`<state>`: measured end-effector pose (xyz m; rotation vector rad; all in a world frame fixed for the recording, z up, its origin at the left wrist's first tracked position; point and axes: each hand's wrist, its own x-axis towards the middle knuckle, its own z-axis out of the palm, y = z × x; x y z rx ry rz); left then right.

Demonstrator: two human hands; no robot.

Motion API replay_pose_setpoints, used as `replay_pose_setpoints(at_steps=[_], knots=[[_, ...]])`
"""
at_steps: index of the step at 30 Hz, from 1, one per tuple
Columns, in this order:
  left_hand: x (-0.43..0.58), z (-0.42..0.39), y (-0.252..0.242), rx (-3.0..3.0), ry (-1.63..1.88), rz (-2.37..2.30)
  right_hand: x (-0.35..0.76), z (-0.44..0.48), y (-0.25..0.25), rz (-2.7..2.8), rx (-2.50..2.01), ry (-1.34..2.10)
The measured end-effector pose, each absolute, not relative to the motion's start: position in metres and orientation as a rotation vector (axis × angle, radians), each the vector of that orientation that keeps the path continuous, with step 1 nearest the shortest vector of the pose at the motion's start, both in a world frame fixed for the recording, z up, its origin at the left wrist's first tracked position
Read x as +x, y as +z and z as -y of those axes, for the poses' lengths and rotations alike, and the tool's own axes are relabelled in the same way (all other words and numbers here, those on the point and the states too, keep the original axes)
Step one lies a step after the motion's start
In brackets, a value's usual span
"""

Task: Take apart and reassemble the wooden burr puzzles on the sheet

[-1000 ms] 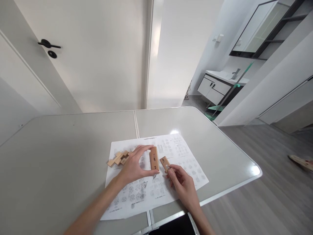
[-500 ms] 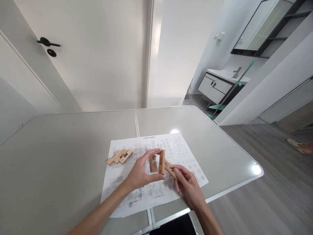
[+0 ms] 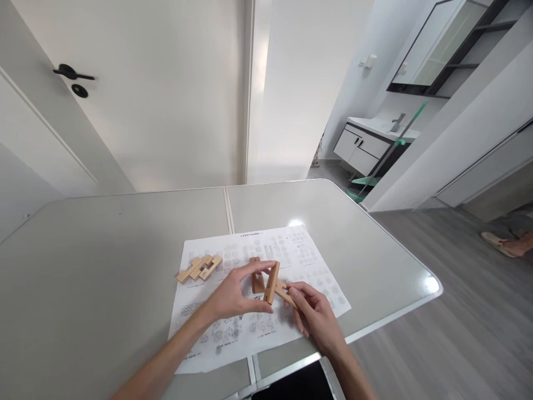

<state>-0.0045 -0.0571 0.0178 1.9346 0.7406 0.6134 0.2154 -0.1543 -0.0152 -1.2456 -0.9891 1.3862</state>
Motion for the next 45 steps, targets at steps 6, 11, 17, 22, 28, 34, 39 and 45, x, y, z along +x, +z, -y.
replay_pose_setpoints(at_steps=[6,11,17,22,28,34,39,45], knots=[[0.001,0.062,0.012,1.963,0.574,-0.683,0.212,0.153,-0.011,1.059,-1.242,1.399],[0.001,0.062,0.01,1.904,0.656,-0.728,0.209,0.152,-0.01,0.981,-1.195,1.358],[0.001,0.061,0.013,1.813,0.689,-0.761,0.212,0.151,-0.013,0.953,-1.122,1.385],[0.006,0.065,0.014,1.773,0.613,-0.709,0.213,0.153,-0.015,1.026,-1.1,1.393],[0.006,0.066,0.015,1.775,0.62,-0.707,0.213,0.154,-0.015,1.032,-1.112,1.38],[0.006,0.065,0.012,1.81,0.634,-0.7,0.212,0.152,-0.013,1.031,-1.112,1.393],[0.008,0.068,0.009,1.819,0.608,-0.71,0.21,0.152,-0.013,1.054,-1.116,1.413],[0.009,0.07,0.015,1.841,0.606,-0.727,0.21,0.153,-0.014,1.05,-1.122,1.42]])
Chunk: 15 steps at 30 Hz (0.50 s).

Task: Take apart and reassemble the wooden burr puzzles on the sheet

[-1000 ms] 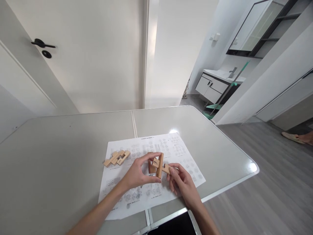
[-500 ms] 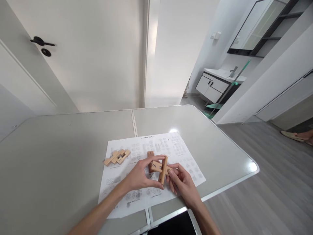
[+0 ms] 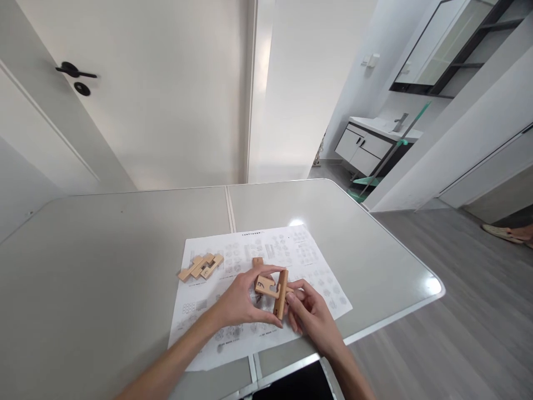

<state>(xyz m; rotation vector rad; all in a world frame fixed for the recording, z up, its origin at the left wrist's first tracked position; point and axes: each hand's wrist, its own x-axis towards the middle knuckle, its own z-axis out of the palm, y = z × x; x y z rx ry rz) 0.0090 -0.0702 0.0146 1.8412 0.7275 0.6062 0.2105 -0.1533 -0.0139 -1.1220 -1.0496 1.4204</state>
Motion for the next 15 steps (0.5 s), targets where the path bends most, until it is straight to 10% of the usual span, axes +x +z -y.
replay_pose_setpoints(at_steps=[15], knots=[[0.0089,0.0706,0.0126,1.878,0.646,-0.714,0.2129,0.1527,-0.0154,1.04,-1.117,1.433]])
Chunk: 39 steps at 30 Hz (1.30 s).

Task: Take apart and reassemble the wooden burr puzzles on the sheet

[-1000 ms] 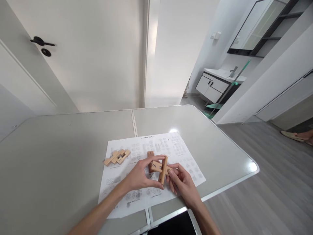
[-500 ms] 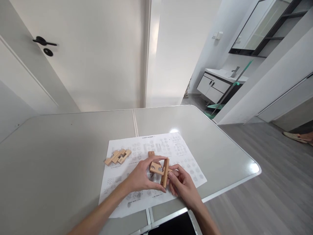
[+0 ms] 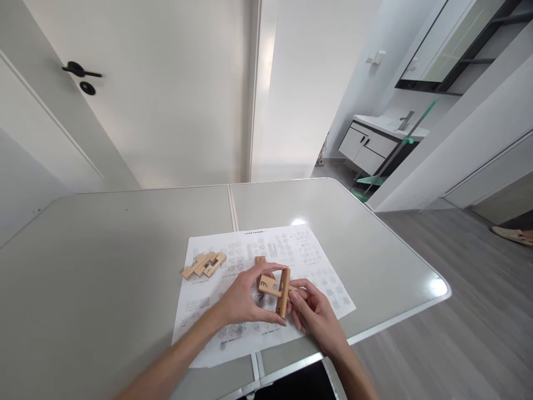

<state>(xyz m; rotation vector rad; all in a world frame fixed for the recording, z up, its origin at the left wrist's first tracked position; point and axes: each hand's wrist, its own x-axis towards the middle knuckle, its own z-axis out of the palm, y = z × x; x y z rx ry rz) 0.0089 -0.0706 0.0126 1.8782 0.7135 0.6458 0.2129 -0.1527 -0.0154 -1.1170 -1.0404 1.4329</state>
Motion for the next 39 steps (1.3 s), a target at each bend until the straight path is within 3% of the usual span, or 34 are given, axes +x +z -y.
replay_pose_setpoints(at_steps=[14,21,27,31,39], knots=[[-0.003,0.06,0.014,2.001,0.82,-0.772,0.212,0.156,-0.009,0.966,-1.185,1.369],[-0.002,0.055,-0.003,2.326,0.682,-0.965,0.209,0.156,-0.015,0.981,-1.217,1.27],[-0.007,0.049,-0.008,2.287,0.684,-1.073,0.207,0.156,-0.016,1.003,-1.274,1.22],[-0.009,0.045,0.003,1.939,0.868,-1.32,0.205,0.158,-0.013,1.075,-1.293,1.203],[0.0,0.067,0.019,1.844,0.844,-0.887,0.203,0.161,-0.009,1.222,-1.281,1.22]])
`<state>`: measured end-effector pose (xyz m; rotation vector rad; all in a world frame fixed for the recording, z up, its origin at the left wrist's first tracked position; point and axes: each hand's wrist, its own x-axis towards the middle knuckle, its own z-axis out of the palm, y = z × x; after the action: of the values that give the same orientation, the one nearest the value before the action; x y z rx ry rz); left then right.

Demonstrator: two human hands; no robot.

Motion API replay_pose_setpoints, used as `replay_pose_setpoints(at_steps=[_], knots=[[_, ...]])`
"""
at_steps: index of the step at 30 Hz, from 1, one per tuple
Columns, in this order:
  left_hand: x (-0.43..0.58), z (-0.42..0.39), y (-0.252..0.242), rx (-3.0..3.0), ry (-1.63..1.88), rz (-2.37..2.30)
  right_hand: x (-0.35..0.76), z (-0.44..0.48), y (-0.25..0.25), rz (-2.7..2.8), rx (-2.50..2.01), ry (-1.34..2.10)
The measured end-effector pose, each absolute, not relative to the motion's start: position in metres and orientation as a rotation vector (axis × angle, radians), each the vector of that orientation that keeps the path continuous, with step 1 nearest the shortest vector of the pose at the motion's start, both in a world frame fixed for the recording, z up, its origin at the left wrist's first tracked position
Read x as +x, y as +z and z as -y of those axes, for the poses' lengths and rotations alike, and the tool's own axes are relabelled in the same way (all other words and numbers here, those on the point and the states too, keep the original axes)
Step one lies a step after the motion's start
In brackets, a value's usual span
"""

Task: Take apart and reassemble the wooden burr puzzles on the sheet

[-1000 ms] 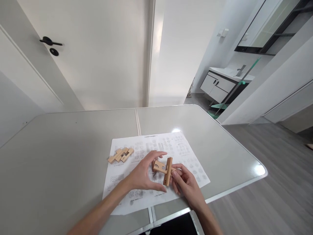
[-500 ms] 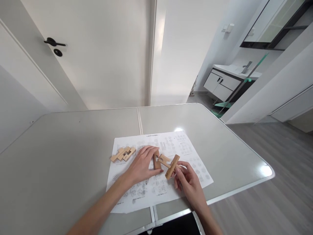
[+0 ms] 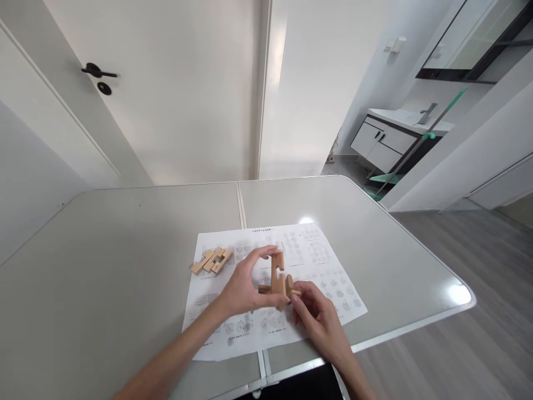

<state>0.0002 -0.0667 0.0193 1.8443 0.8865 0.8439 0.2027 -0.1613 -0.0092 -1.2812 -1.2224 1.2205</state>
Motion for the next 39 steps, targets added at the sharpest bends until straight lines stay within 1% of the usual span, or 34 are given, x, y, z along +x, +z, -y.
replay_pose_setpoints(at_steps=[8,12,23,39], knots=[[0.01,0.079,0.026,1.937,0.898,-0.723,0.203,0.164,-0.014,1.33,-1.353,1.121],[0.009,0.078,0.028,1.944,0.856,-0.673,0.204,0.163,-0.017,1.377,-1.377,1.048],[0.002,0.074,0.035,2.029,0.782,-0.587,0.205,0.165,-0.021,1.393,-1.377,1.017],[0.003,0.075,0.046,2.114,0.715,-0.623,0.205,0.167,-0.02,1.465,-1.378,0.924]])
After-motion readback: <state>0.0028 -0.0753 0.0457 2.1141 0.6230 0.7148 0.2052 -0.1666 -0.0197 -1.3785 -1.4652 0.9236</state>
